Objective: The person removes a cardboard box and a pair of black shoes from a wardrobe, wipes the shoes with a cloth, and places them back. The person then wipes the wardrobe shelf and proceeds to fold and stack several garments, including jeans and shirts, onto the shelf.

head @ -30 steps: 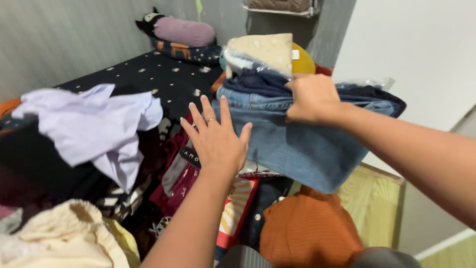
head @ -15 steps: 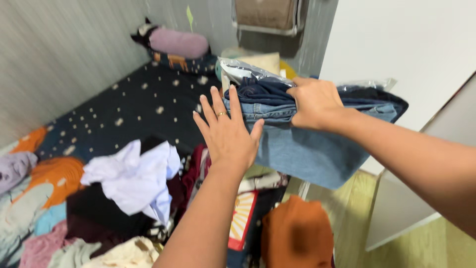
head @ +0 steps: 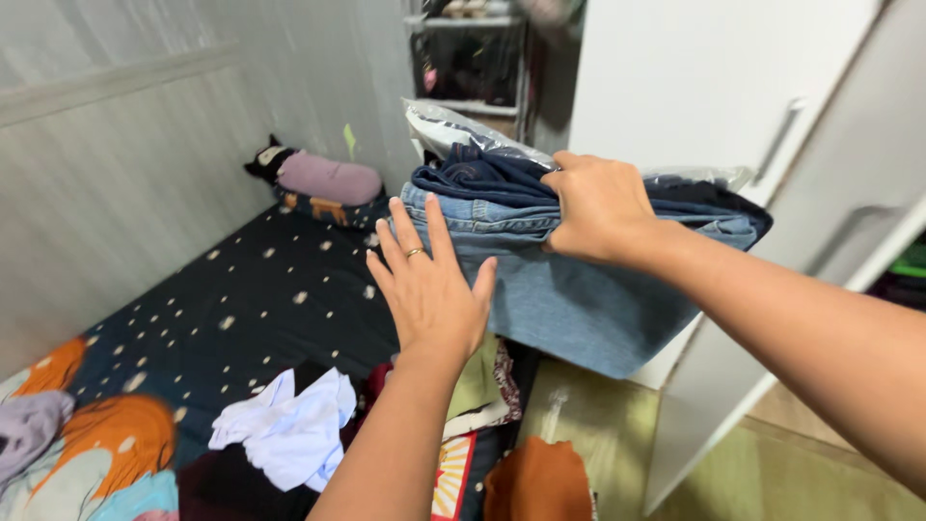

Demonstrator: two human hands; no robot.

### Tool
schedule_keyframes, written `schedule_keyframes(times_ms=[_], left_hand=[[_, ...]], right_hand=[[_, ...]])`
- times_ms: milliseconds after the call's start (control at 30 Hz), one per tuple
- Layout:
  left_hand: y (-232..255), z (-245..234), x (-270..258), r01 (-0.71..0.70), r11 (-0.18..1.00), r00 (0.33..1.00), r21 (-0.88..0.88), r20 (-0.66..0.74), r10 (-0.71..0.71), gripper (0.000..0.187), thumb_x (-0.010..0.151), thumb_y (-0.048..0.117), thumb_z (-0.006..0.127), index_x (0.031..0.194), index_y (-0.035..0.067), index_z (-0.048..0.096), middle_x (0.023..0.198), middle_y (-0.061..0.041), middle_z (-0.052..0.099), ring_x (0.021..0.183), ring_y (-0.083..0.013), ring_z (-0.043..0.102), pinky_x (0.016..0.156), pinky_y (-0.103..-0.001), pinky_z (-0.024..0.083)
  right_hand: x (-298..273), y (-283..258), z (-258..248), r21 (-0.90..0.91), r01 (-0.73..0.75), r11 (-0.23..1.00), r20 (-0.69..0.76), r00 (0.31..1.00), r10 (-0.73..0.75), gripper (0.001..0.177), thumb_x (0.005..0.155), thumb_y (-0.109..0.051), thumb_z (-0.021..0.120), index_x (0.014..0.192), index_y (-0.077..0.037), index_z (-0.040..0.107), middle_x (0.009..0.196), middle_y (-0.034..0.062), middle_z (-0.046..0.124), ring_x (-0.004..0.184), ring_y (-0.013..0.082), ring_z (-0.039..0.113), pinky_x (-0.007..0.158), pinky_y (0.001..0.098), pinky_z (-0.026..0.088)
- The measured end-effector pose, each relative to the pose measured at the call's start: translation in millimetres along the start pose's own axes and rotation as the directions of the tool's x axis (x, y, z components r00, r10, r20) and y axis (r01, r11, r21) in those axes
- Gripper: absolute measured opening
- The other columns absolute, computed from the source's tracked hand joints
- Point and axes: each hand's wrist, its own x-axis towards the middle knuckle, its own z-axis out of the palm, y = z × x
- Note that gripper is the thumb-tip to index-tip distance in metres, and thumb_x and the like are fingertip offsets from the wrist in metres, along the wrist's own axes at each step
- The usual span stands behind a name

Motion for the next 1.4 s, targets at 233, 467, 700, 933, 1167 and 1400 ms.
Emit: schedule_keyframes(times_ms=[233,467,700,933,1167,1400], left_hand=[[56,-67,6,-0.178,0.964,0.923,-0.195,-0.373,0.094,0.07,0.091,0.036,0.07,0.145,0.0,0.044,0.152,-0.025,0.041,0.135,-0.0447,0.04,0.115,-0.059,0.029],[154,-102,-18,-0.23,0.929,0.837,-0.289,-0.546,0.037,0.06,0.081,0.031,0.074,0.129,0.003,0.053,0.134,-0.018,0.05,0.123,-0.0408,0.046,0.108,-0.055,0.036],[303,-114,-81,-0.228,0.891,0.814,-0.392,-0.58,-0.046,0.061,0.076,0.032,0.074,0.126,0.003,0.053,0.129,-0.017,0.051,0.119,-0.0395,0.047,0.104,-0.054,0.039],[439,-110,-134,-0.321,0.792,0.849,-0.519,-0.529,-0.003,0.06,0.077,0.031,0.075,0.125,0.001,0.053,0.127,-0.02,0.051,0.116,-0.0405,0.047,0.103,-0.054,0.039],[527,-83,-141,-0.348,0.72,0.874,-0.601,-0.486,0.017,0.052,0.081,0.022,0.072,0.125,0.002,0.053,0.128,-0.019,0.053,0.117,-0.0396,0.049,0.102,-0.053,0.039],[600,-15,-121,-0.35,0.679,0.886,-0.645,-0.463,0.018,0.053,0.078,0.014,0.067,0.128,0.001,0.052,0.13,-0.02,0.053,0.118,-0.0399,0.048,0.104,-0.054,0.038]], right_hand=[[-33,5,-120,0.055,-0.202,0.978,0.058,0.978,0.199,0.071,0.045,-0.033,0.094,0.108,-0.007,0.076,0.102,0.0119,0.071,0.094,0.0379,0.068,0.084,0.0481,0.053],[-108,45,-219,0.005,-0.254,0.967,0.122,0.96,0.252,0.063,0.044,-0.035,0.093,0.099,-0.01,0.08,0.102,0.0097,0.072,0.097,0.0361,0.068,0.086,0.0466,0.053],[-214,131,-314,-0.067,-0.159,0.985,0.116,0.979,0.166,0.063,0.04,-0.035,0.092,0.097,-0.01,0.08,0.116,0.0093,0.071,0.096,0.0372,0.069,0.083,0.0468,0.054],[-310,222,-385,-0.251,-0.29,0.923,0.222,0.911,0.347,0.057,0.046,-0.038,0.092,0.096,-0.012,0.079,0.114,0.0049,0.074,0.1,0.0344,0.07,0.088,0.0458,0.054],[-366,302,-412,-0.314,-0.359,0.879,0.156,0.894,0.421,0.064,0.042,-0.034,0.092,0.1,-0.013,0.079,0.118,0.0048,0.07,0.101,0.0356,0.068,0.086,0.0464,0.054],[-378,392,-396,-0.357,-0.503,0.787,0.118,0.811,0.573,0.063,0.046,-0.034,0.092,0.103,-0.014,0.078,0.112,0.0055,0.074,0.102,0.0344,0.069,0.088,0.0457,0.054]])
